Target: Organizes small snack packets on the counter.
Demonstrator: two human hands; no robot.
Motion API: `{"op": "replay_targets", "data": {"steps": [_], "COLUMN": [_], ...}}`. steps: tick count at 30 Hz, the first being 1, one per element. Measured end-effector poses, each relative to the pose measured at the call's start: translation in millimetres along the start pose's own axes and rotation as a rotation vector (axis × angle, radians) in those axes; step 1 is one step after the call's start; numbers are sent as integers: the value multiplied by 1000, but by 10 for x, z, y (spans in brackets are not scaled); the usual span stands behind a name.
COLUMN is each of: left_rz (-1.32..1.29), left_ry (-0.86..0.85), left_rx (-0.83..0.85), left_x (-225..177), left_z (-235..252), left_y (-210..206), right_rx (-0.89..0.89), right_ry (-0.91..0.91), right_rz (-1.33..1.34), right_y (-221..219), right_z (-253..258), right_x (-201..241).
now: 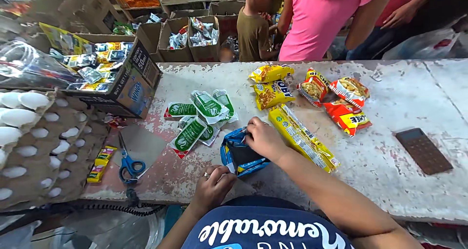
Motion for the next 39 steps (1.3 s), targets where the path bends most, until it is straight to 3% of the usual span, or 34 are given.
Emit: {"op": "replay_targets", "data": {"steps": [3,5,8,16,21,25,27,31,34,39], "left_rz": [-16,-21,-15,5,62,114,150,175,162,36], "left_ry": [-10,-26,-43,-48,92,203,194,114,68,143], "left_rx": [-35,-60,-63,-20,38,168,240,305,324,248], "left_x": [18,34,26,13,-26,-32,-43,-77,-95,39], "left_z": [-27,-18,49,180,277,401,449,412,404,431], "left_y": [-26,-40,-44,-94,-108,-69,-51,7,35,44], "right_rx": [-85,43,315,398,377,78,-81,-211,-164,115], "right_ry": [228,356,352,428,330,223,216,85,-12,156], "right_rz": [117,91,14,65,123,237,177,25,3,108], "right_y": [12,24,3,58,50,-122,-208,-118,-12,60], "right_z": [-194,-336,-397,-180,-160,-238,-284,-207,-98,-194], "right_x": [7,73,114,9,33,22,26,-68,-198,-180]}}
Point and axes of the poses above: each hand's wrist, its own z-axis towards the middle knuckle, its own y-axis out of the back of the hand, x = y × z, the point moved 2 cm from there along z, towards the middle knuckle, and after that the axes turned 8 degrees about -z, right-handed, at the moved point
